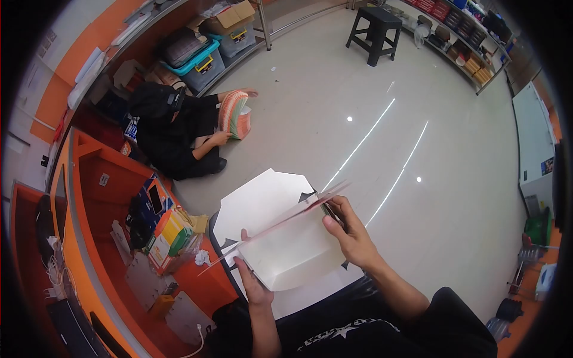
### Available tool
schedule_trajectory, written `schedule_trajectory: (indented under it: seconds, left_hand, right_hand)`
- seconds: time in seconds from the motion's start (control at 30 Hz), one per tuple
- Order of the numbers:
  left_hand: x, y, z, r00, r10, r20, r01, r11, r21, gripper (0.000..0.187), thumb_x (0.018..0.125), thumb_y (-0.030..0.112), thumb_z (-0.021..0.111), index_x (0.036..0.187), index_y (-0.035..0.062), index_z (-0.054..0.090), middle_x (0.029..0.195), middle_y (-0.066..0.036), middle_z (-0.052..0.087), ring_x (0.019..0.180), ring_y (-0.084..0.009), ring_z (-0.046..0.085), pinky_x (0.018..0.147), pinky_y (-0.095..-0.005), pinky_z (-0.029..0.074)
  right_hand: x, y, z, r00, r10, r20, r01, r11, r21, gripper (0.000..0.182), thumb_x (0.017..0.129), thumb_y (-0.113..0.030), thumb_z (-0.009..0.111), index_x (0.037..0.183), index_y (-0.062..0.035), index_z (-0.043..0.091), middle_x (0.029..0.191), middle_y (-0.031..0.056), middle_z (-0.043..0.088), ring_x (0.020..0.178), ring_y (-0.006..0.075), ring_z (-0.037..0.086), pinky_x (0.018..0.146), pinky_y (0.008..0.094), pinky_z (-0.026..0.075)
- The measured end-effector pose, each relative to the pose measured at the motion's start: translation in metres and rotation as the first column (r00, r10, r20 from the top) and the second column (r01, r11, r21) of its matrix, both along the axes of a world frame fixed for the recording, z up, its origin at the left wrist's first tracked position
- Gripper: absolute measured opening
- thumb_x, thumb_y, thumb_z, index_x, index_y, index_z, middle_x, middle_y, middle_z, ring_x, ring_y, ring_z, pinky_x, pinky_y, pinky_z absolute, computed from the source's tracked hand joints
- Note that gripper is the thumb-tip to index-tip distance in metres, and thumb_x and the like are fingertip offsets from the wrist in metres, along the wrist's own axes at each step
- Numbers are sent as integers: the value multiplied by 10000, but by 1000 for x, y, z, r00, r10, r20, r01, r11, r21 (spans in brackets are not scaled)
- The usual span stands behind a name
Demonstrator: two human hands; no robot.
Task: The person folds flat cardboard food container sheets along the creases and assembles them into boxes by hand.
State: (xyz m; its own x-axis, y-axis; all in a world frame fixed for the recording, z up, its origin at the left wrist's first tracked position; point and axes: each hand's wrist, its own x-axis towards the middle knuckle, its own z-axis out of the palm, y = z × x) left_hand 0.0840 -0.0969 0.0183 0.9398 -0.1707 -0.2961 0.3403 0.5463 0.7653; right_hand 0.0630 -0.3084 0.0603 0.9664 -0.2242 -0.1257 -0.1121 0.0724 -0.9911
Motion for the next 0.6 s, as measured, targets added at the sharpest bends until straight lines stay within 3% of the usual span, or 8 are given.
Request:
schedule_trajectory:
  seconds: [0.03,0.07,0.23,0.37,0.6]
  left_hand:
    - [0,-2,6,997,-1,79,5,999,-48,695,1037,532,321,1519,36,260,1455,-129,442,1317,-264,463,1090,-397,382]
    - [0,-5,4,998,30,46,-31,999,26,721,1032,555,306,1547,62,200,1486,-138,398,1347,-277,424,1110,-410,356]
    - [2,-4,-4,994,2,112,-10,997,70,713,1032,551,310,1553,78,190,1493,-142,386,1354,-284,414,1113,-410,349]
    - [2,2,-8,993,-2,114,-2,999,34,668,1058,483,274,1568,79,121,1510,-154,350,1363,-284,405,1127,-409,339]
    - [5,9,-10,997,-4,75,1,999,44,668,1056,473,294,1564,67,139,1510,-175,345,1367,-284,401,1128,-399,336]
  right_hand:
    - [-1,1,4,1000,-2,10,2,1000,-27,434,1002,-258,548,1356,-32,443,1308,153,540,1220,224,513,1017,356,403]
    - [-2,3,8,1000,-4,8,4,1000,-27,434,1002,-258,548,1356,-32,443,1308,153,540,1220,224,513,1017,356,403]
    - [0,7,18,993,-15,116,29,993,-117,413,988,-222,567,1336,-23,469,1250,154,592,1148,226,566,967,349,437]
    - [1,11,10,994,-33,100,44,993,-112,386,986,-220,565,1316,-30,500,1200,162,620,1092,225,592,953,349,445]
    - [4,8,7,1000,-26,-6,25,993,-119,358,997,-229,544,1308,-51,533,1180,147,638,1046,224,612,866,329,481]
